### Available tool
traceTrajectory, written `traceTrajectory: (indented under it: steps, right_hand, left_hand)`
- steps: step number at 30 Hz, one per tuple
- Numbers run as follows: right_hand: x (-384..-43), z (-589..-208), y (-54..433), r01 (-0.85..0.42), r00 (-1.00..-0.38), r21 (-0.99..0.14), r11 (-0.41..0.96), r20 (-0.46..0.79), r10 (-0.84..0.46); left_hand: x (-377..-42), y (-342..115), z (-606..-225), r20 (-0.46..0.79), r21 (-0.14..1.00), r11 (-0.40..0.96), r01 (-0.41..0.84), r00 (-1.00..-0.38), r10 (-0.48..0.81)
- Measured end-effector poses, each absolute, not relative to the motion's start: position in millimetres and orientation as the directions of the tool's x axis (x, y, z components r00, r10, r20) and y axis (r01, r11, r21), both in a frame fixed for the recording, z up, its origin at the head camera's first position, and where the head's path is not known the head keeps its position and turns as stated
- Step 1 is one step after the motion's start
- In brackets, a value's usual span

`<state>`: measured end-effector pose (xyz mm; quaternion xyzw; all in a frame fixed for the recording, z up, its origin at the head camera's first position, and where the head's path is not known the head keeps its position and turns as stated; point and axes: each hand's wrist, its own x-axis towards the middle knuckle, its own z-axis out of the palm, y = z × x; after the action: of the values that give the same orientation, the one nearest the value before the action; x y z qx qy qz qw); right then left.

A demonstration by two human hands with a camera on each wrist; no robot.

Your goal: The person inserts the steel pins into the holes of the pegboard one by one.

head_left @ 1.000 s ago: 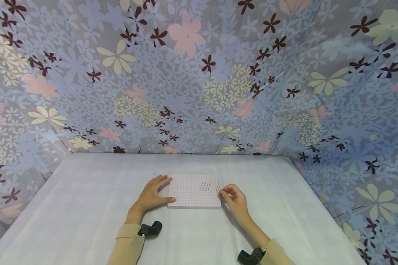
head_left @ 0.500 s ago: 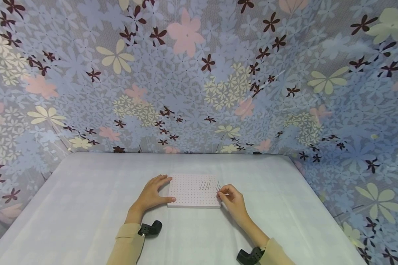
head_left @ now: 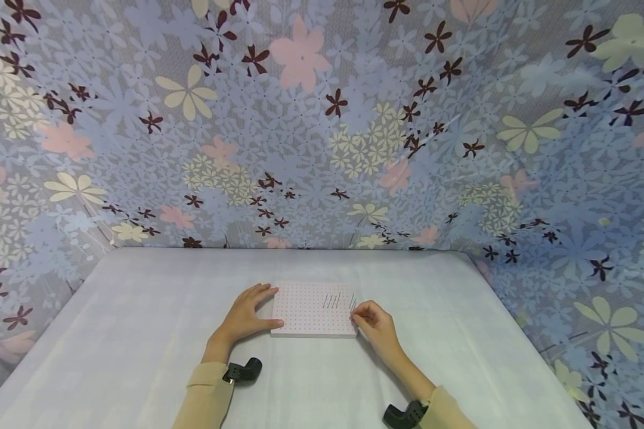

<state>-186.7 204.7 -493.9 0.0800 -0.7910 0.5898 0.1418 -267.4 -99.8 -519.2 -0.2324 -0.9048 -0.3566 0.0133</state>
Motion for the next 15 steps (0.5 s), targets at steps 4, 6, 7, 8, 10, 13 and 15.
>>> traceTrajectory:
  steps: [4, 6, 7, 8, 10, 13, 15]
  right_hand:
    - [-184.6, -490.5, 204.5, -0.267, -0.948, -0.907, 0.326, 0.308, 0.080]
    - [-185.2, -488.6, 204.6, -0.269, -0.940, -0.902, 0.337, 0.323, 0.113]
    - [-186.1, -487.8, 205.0, -0.272, -0.933, -0.898, 0.345, 0.334, 0.134]
    - [-187.1, -487.3, 205.6, -0.279, -0.925, -0.892, 0.356, 0.349, 0.151]
    - [-191.1, -489.0, 207.9, -0.303, -0.903, -0.874, 0.380, 0.390, 0.177]
    - [-199.6, -496.9, 213.0, -0.341, -0.863, -0.832, 0.437, 0.462, 0.204]
    - [-204.9, -501.2, 215.7, -0.373, -0.832, -0.790, 0.487, 0.517, 0.202]
  left_hand:
    - [-267.4, -102.0, -520.9, 0.192, 0.644, 0.633, 0.430, -0.892, 0.410]
    - [-268.0, -102.8, -521.2, 0.199, 0.647, 0.628, 0.432, -0.891, 0.408]
    - [-268.5, -103.0, -521.4, 0.200, 0.653, 0.624, 0.430, -0.892, 0.405]
    - [-268.9, -103.1, -521.4, 0.201, 0.656, 0.623, 0.427, -0.894, 0.402]
    - [-269.2, -102.8, -520.9, 0.196, 0.671, 0.615, 0.413, -0.900, 0.390]
    - [-268.5, -100.6, -518.2, 0.175, 0.715, 0.588, 0.377, -0.912, 0.372]
    - [-266.8, -97.6, -514.1, 0.149, 0.742, 0.577, 0.342, -0.923, 0.355]
